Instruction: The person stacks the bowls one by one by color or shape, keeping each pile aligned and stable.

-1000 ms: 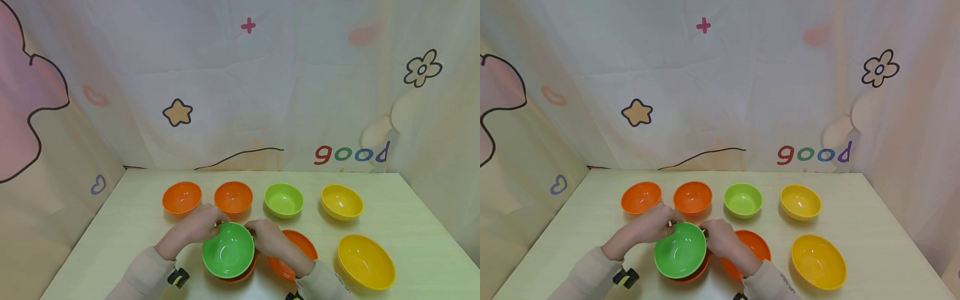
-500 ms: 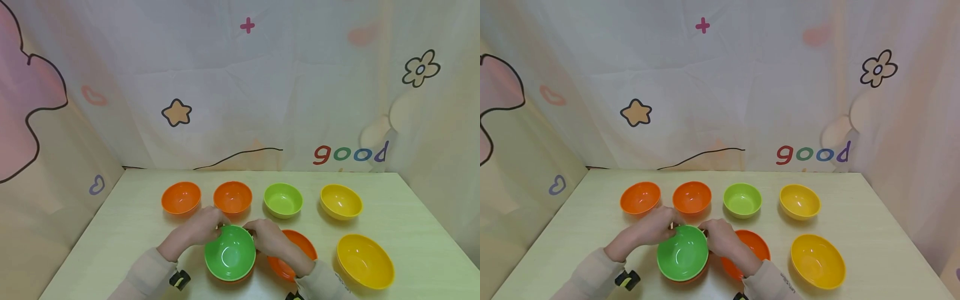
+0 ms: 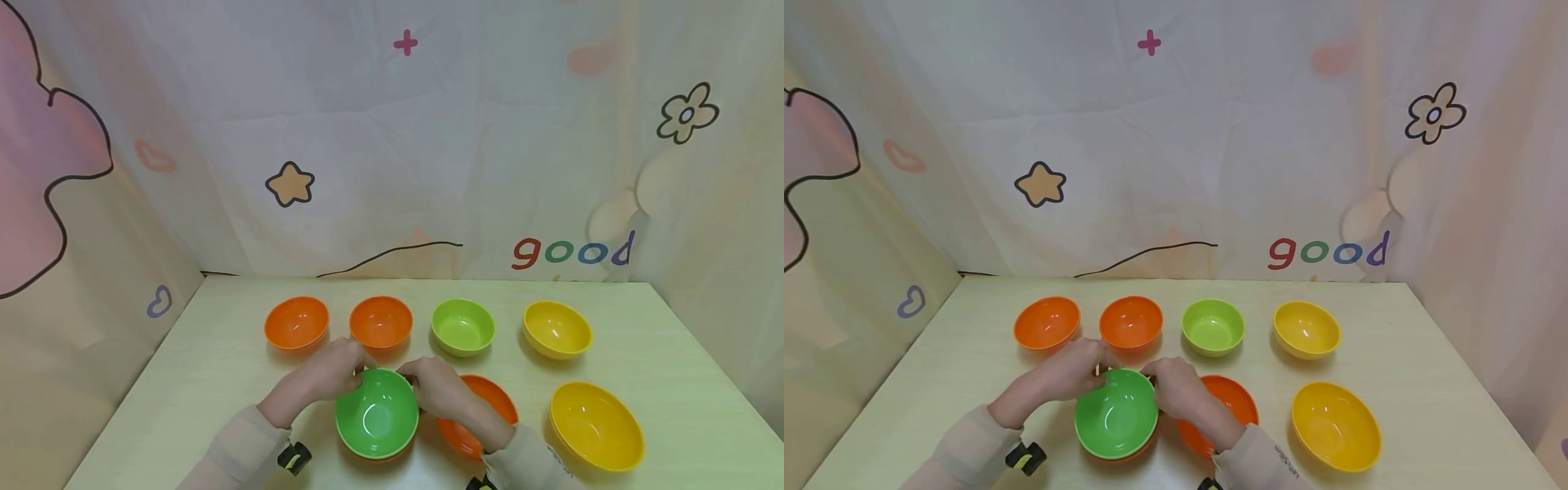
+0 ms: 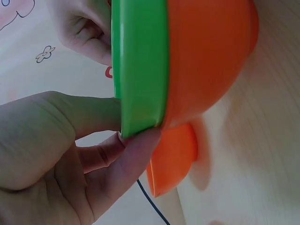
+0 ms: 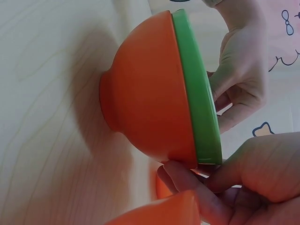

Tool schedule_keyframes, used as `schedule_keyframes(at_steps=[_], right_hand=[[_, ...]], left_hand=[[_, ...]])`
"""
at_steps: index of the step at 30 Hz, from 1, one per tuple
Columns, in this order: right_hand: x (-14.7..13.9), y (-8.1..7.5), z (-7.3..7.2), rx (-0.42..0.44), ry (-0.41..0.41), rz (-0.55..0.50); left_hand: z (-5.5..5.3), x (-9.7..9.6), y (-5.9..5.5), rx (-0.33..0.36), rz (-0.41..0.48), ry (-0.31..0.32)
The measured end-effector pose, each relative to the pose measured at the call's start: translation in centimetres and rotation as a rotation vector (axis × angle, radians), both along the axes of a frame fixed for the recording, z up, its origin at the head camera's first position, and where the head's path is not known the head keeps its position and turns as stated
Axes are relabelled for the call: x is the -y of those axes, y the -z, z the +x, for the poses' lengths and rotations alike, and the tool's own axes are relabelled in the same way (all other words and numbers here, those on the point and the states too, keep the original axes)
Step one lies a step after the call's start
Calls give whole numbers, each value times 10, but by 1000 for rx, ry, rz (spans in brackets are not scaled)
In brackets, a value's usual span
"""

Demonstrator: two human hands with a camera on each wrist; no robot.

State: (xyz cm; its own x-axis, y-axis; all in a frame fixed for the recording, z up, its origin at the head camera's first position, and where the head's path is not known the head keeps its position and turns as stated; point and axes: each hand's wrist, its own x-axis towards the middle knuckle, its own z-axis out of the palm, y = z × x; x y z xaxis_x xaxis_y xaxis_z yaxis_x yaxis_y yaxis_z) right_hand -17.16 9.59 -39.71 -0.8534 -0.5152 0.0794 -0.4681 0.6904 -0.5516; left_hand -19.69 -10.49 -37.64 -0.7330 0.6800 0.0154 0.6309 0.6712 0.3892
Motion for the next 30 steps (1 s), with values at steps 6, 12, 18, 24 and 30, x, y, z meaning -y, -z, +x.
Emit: schedule_keyframes(at_steps=[6,12,18,24,30], right_hand=[[0,1,0,27,4,-6],[0,1,0,17,1,-1],[1,1,0,-1,-5,7],[1,1,0,20,-4,7],[0,-1,0,28,-6,1]], left_hand=[[1,-1,1,-11,-8,-16],[1,-2,2,-12,-15,-28],[2,-2,1,6,-13,-39],[3,-3,1,19,-11,-46],[3,-4,0,14,-18,-48]])
